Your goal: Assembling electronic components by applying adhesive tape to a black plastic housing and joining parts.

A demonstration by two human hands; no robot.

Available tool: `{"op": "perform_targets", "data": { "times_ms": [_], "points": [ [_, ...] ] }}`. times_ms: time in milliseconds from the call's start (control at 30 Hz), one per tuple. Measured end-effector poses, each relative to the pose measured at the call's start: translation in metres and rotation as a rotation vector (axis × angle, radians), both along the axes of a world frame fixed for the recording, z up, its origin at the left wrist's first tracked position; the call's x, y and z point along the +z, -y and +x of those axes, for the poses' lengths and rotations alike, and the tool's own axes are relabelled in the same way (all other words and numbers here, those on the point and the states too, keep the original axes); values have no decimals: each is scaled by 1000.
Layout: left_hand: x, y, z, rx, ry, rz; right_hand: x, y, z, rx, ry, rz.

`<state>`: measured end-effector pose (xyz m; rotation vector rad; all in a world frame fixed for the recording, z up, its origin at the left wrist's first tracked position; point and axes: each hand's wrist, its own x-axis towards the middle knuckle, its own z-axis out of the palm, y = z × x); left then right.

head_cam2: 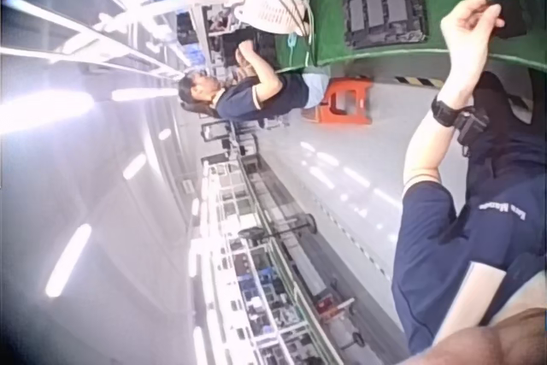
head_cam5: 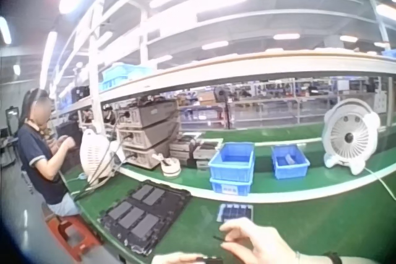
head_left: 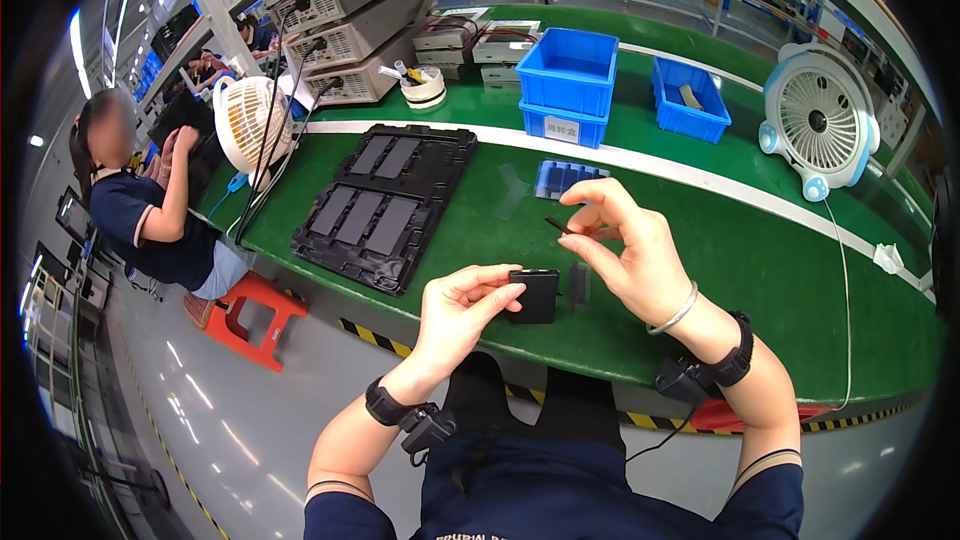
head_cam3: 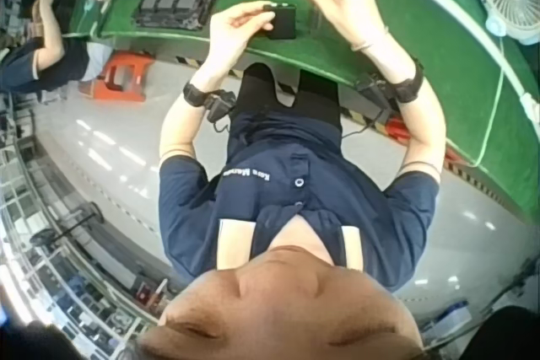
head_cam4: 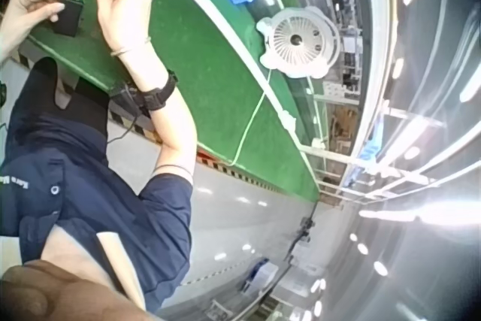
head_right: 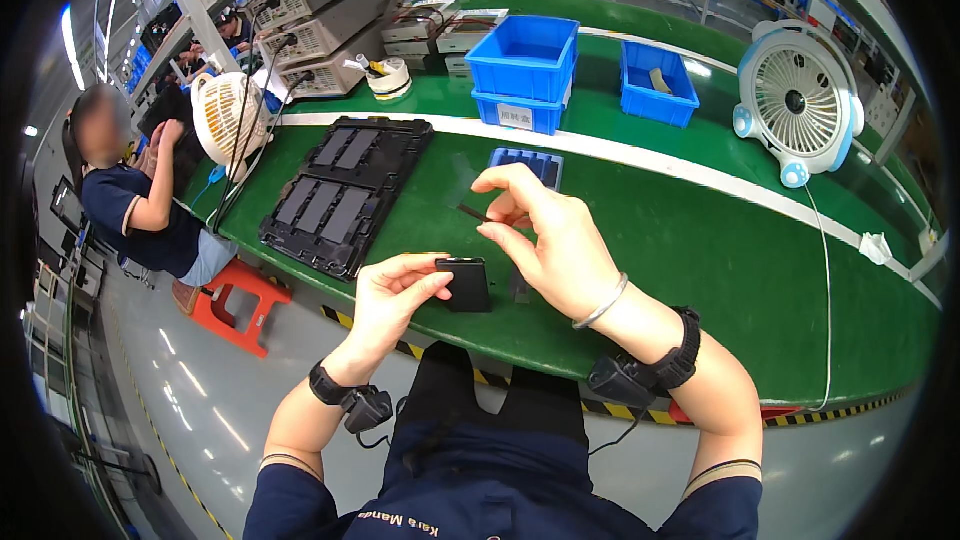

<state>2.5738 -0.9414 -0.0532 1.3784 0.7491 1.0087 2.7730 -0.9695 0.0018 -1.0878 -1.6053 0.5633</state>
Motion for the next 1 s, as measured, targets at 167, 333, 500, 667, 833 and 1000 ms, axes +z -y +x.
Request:
{"op": "perform_targets", "data": {
  "times_ms": [167,333,500,667,833,1000],
  "points": [
    [-3,0,0,16,28,46,-7,5,-2,34,316,198],
    [-4,1,0,20,6,61,-17,5,-7,-10,277,76],
    [-3,2,-1,14,-9,68,-19,7,-11,-24,266,82],
    [-3,3,0,19,-18,61,-21,6,-11,4,224,43],
    [-3,3,-1,12,-16,95,-19,4,-10,56,170,-4],
    [0,4,1,19,-27,104,-11,3,-10,70,229,-61]
  ]
}}
